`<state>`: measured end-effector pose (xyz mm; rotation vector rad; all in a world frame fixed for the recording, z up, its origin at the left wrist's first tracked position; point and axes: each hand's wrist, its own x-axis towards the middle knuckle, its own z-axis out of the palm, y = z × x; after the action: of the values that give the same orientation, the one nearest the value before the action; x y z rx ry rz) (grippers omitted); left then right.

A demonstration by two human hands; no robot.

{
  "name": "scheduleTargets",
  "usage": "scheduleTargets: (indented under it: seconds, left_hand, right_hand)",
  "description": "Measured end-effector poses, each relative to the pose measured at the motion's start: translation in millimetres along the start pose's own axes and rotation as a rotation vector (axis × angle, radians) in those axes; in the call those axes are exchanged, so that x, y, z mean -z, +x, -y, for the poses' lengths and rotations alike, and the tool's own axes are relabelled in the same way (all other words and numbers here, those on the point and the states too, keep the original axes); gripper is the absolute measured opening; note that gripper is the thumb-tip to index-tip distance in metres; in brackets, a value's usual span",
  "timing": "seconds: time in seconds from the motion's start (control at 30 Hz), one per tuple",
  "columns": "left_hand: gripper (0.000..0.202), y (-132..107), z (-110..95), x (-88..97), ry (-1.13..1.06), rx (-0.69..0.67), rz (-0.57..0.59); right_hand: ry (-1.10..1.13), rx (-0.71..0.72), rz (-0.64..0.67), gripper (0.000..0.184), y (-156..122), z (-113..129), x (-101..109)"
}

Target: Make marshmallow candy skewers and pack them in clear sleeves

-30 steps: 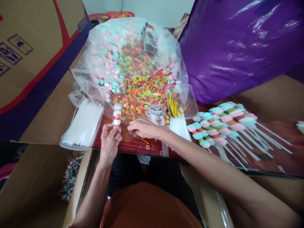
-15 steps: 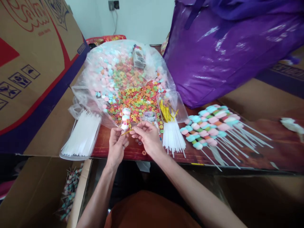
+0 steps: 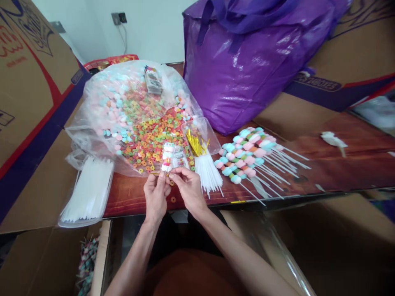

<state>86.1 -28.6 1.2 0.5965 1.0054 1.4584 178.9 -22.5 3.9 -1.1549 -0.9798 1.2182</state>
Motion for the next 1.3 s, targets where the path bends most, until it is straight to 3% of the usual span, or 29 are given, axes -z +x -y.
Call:
scheduleTargets:
  seconds: [0.1, 0.27, 0.33, 0.43, 0.57, 0.63, 0.7, 0.8, 0.9, 0.97, 1.03, 1.13, 1.3]
  left_hand:
    - [0.040, -1.9, -6.6, -2.3, -0.039, 0.125, 0.069]
    - [0.040, -6.8, -23.9, 0.3, -0.214, 0.545, 0.292]
    - [0.040, -9.6, -26.2, -1.4, -0.206, 0.641, 0.357]
    - [0.036, -15.5, -19.7, -8.4, -0.048, 0.573, 0.359]
    - [0.024, -25.1, -1.4, -15.4, 0.203, 0.141, 0.187]
    - [0.021, -28.0, 4.6, -15.6, 0.269, 0.044, 0.145]
    - [0.020, -28.0, 6.3, -15.7, 0.276, 0.066, 0.135]
    - [0.027, -22.7, 2.8, -20.0, 0.149, 0.251, 0.143]
    - [0.035, -15.2, -2.1, -28.8, -0.032, 0.494, 0.133]
    - [0.037, -12.5, -4.0, -35.0, -0.100, 0.579, 0.102]
    - [0.038, -13.4, -4.4, -40.2, -0.130, 0.619, 0.084]
    - [0.039, -20.0, -2.1, -45.3, -0.147, 0.652, 0.100]
    - [0.036, -27.8, 8.1, -51.4, -0.083, 0.600, 0.144]
  right_hand:
    - [-0.094, 0.004, 0.104, 0.017, -1.7, 4.8, 14.1]
    - [-0.109, 0.136, 0.319, 0.018, -2.9, 20.6, 38.6]
    - [-0.157, 0.163, 0.400, 0.016, -3.8, 24.7, 46.3]
    - [-0.370, 0.240, 0.353, 0.012, -8.9, 24.3, 51.9]
    - [-0.643, 0.284, 0.182, 0.008, -19.7, 21.7, 52.0]
    - [-0.663, 0.248, 0.144, 0.007, -23.6, 24.3, 53.5]
    - [-0.613, 0.197, 0.146, 0.006, -25.5, 28.4, 57.1]
    - [-0.539, 0.184, 0.164, 0.010, -26.6, 31.6, 64.2]
    - [-0.634, 0.408, 0.133, 0.023, -28.3, 28.3, 71.2]
    - [-0.747, 0.613, 0.092, 0.030, -29.2, 24.2, 76.0]
    - [-0.857, 0.768, 0.047, 0.029, -29.2, 20.9, 80.8]
    - [-0.949, 0.862, -0.018, 0.025, -28.6, 20.2, 85.3]
    - [-0.913, 0.770, -0.125, 0.029, -34.9, 24.9, 81.2]
